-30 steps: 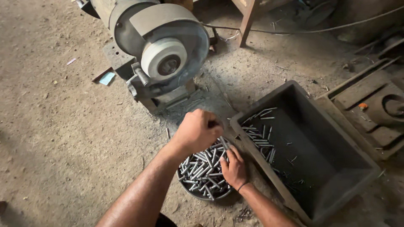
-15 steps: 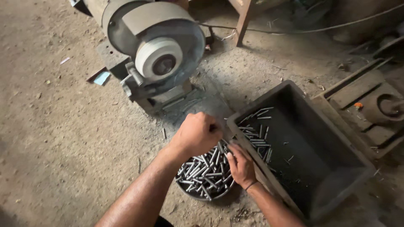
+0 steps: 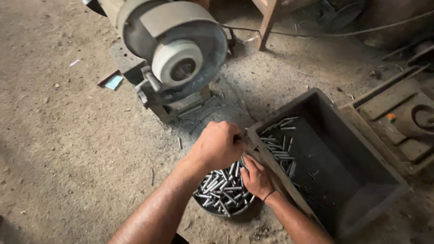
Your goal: The person repeatedly picks small metal pins from a rectangular bin and places them into a round metal tray. The person handles the pins one at a time, transferring them from the bin to the tray throughout the clip.
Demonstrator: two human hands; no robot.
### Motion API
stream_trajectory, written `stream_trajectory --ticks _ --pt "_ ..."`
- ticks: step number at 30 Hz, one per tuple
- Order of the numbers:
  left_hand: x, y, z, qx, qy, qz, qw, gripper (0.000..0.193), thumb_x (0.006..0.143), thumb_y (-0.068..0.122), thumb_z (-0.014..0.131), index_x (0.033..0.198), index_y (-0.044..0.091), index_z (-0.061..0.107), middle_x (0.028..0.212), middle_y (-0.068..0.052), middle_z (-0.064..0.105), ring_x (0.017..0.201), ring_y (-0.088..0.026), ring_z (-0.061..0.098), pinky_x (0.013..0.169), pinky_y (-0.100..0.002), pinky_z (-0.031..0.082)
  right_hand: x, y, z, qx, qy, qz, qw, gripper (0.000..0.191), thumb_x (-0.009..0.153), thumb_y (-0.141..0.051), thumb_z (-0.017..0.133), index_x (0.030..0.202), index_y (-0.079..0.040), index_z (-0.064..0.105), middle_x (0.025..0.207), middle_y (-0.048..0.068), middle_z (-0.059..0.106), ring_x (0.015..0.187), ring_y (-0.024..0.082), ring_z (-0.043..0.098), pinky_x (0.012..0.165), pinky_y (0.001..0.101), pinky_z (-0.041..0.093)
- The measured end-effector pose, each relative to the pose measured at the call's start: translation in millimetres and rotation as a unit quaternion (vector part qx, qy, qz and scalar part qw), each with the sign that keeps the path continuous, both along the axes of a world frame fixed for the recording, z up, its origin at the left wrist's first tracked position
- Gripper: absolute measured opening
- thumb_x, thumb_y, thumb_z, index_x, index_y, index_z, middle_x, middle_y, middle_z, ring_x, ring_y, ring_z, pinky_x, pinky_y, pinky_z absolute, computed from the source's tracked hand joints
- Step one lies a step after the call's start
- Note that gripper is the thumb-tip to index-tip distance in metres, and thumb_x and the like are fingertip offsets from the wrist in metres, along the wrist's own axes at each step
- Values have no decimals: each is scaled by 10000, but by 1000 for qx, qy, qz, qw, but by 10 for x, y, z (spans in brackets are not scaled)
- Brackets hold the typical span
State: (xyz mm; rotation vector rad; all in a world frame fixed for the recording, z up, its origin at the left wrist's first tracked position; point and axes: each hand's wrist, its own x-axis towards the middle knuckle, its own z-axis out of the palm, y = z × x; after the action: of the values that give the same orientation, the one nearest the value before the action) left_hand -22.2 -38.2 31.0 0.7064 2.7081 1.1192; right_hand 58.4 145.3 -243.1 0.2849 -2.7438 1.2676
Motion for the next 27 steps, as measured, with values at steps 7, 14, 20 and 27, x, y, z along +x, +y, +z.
stream_trajectory --ticks 7,14,20,27 --pt "-103 8 -31 -31 17 52 998 238 780 252 664 762 22 725 775 -236 690 781 -423 706 748 -493 592 -860 -453 330 182 -10 -42 982 446 855 -263 665 1244 -46 641 1247 239 659 1131 409 634 917 488 524" --pt "-147 38 -57 -32 -27 60 997 255 789 269 649 759 38 753 797 -237 705 803 -420 714 799 -493 587 -1074 -701 117 -146 -98 -108 978 402 952 -314 619 1292 -101 613 1394 106 628 1317 200 573 1068 345 469" --pt "-163 30 -89 -13 -36 46 998 242 786 258 640 784 45 756 806 -226 716 820 -408 722 803 -483 592 -1161 -662 -118 -630 -153 -18 761 405 1016 -354 541 1284 -55 594 1402 107 597 1286 200 543 1097 368 435" --pt "-174 -22 -117 -20 -27 43 998 230 780 238 637 780 43 759 836 -212 723 837 -408 718 801 -484 590 -1167 -699 13 -101 -83 -63 989 532 978 -391 596 1390 -63 514 1481 127 504 1369 230 438 1138 403 337"
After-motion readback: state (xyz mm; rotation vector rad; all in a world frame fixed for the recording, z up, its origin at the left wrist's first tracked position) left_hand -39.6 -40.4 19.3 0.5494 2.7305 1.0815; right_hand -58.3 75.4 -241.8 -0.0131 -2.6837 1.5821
